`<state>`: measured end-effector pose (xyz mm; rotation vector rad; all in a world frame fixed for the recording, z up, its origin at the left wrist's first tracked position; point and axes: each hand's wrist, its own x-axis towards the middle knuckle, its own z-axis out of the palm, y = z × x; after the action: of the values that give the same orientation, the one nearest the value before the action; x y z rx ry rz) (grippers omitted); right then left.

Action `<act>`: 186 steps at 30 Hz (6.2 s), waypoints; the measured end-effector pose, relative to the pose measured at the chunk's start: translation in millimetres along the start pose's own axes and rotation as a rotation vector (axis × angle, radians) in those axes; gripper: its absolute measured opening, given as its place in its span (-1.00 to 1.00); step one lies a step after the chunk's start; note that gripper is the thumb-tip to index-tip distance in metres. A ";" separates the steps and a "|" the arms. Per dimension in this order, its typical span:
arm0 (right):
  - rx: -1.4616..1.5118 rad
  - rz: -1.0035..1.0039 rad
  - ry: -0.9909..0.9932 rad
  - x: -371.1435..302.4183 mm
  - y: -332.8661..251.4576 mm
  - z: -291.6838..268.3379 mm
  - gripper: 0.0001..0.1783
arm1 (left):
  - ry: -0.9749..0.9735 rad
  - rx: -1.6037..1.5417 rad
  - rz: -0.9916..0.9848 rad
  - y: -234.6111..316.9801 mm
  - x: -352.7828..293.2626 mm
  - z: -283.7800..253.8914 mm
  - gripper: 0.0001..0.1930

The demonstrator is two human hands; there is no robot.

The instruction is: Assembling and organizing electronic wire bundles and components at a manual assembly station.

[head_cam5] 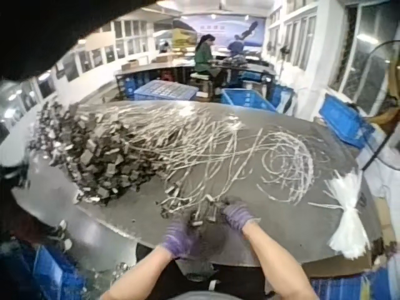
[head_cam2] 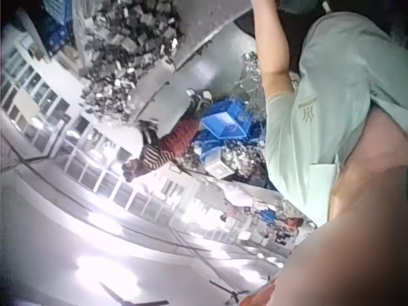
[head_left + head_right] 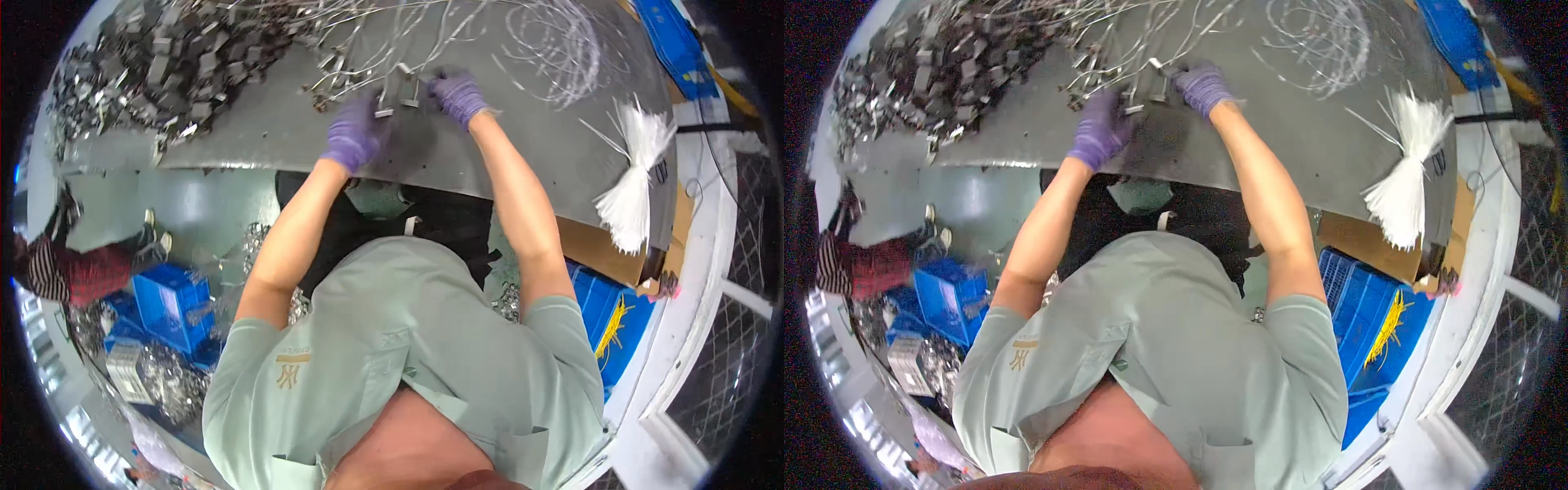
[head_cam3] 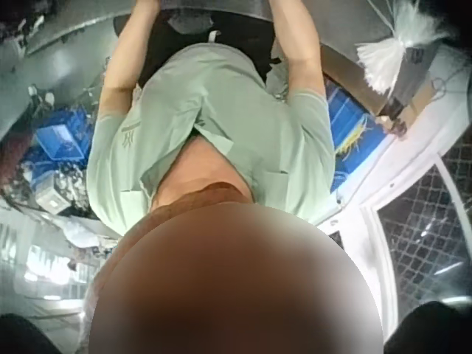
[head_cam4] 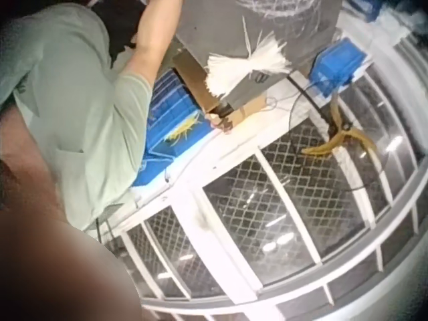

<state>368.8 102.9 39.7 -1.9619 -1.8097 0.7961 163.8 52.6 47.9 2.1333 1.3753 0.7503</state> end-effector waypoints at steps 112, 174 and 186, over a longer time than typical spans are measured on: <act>0.284 0.080 0.119 -7.2 39.0 -14.0 -0.63 | 0.199 -0.015 0.138 -73.0 17.2 -48.7 -0.46; 1.086 -0.039 -0.586 -98.5 -76.5 124.6 -0.63 | 0.163 0.200 -0.062 -60.6 -93.4 -65.2 -0.47; 1.447 -0.042 -0.219 35.1 -107.0 67.2 -0.66 | 0.401 -0.544 -0.617 -129.1 -116.1 -195.2 -0.51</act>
<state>243.9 142.7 46.4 -0.8542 -0.7658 1.6643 -92.1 14.3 83.8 1.0918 1.6630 1.1515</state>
